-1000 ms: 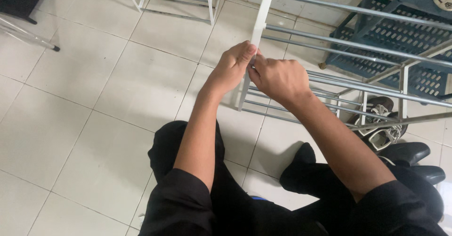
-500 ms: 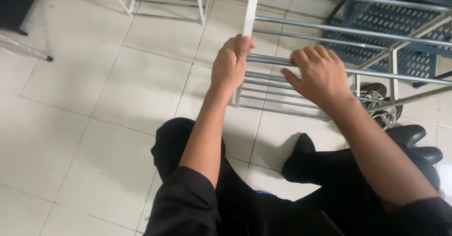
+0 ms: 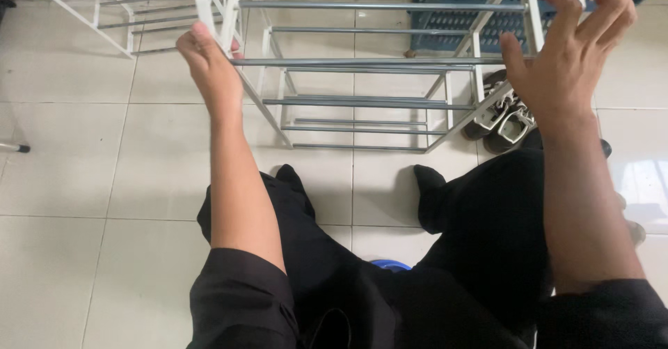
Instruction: The person removes several pairs of shoes from a white metal shoe rack and places them on the floor. Then they disassemble the rack by removing metal rods and white plastic side frames, laying the parts on the floor.
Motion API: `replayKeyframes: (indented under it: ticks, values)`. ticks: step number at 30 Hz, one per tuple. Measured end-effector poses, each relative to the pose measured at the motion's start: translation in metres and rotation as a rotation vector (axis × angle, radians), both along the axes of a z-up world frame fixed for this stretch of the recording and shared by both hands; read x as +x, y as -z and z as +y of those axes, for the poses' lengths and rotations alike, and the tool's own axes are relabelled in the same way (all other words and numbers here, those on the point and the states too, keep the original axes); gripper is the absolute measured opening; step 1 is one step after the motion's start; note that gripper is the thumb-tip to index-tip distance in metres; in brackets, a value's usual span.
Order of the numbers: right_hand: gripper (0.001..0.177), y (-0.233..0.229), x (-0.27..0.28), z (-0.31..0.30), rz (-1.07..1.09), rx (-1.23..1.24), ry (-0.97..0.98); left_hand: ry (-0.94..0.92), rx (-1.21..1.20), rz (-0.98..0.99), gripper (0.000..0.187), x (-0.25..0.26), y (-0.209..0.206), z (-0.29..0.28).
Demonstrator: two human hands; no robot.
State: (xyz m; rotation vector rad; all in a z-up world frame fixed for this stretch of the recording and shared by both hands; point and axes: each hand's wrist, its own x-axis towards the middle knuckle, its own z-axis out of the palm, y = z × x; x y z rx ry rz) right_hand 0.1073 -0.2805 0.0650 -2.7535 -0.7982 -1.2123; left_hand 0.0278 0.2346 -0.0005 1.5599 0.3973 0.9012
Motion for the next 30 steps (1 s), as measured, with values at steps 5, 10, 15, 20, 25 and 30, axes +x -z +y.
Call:
replayKeyframes:
  ticks: [5,10,15,20,25,30]
  values:
    - [0.041,0.008,-0.004,0.032,0.437,0.542,-0.141,-0.174,-0.103,-0.026,0.056,-0.008,-0.004,0.029]
    - [0.03,0.009,-0.008,0.061,0.694,0.65,-0.165,-0.57,0.81,-0.199,0.033,-0.026,-0.026,-0.04]
    - [0.033,0.01,-0.002,0.079,0.586,0.702,-0.185,0.303,1.148,-0.163,0.052,-0.003,-0.027,-0.17]
    - [0.032,0.021,0.005,0.1,0.582,0.788,-0.16,0.28,1.379,-0.086,0.052,0.024,-0.031,-0.247]
    - [0.031,0.035,0.016,0.104,0.667,0.989,-0.491,0.232,1.429,-0.063,0.013,0.048,-0.035,-0.271]
    - [0.023,0.042,0.029,0.1,0.793,1.126,-0.394,0.218,1.442,-0.023,0.011,0.072,-0.031,-0.281]
